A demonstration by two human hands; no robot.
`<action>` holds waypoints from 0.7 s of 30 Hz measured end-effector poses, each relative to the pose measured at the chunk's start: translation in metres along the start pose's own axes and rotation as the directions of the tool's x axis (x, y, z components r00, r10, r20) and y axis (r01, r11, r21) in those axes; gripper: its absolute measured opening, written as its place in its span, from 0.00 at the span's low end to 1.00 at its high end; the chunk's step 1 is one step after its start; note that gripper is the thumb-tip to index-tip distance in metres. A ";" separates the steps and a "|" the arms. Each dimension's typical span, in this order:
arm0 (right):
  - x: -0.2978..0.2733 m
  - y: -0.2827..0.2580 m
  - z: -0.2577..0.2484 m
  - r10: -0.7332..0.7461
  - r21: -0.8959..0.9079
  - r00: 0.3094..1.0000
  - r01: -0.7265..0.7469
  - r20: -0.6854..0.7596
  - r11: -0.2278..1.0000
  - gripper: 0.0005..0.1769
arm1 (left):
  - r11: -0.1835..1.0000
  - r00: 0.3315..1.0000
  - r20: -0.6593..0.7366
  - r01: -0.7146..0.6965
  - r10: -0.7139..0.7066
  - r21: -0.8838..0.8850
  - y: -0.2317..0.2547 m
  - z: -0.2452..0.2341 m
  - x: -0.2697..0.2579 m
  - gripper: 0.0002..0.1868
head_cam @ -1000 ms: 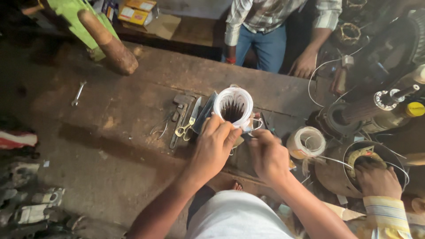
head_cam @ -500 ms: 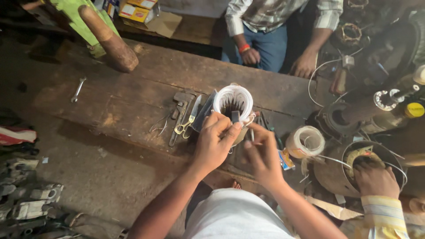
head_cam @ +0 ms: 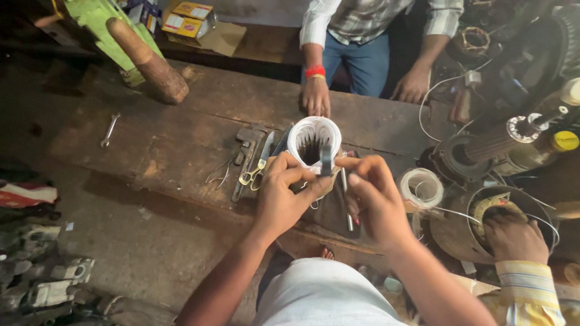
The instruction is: The person winds white wire around a cylindrical core, using a flat metal strip to press the coils into place. They cut a piece of the strip with scissors and continue winding and pressing the wire.
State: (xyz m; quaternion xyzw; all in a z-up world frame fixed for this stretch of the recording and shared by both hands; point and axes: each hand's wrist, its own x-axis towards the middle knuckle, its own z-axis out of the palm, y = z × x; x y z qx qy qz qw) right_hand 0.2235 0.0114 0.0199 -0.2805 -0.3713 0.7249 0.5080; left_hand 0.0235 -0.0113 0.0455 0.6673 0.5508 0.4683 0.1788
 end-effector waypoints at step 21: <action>0.005 0.002 0.007 -0.001 -0.009 1.000 0.001 -0.024 1.000 0.07 | 0.999 0.996 -0.078 0.041 -0.041 -0.005 -0.001 0.006 -0.001 0.16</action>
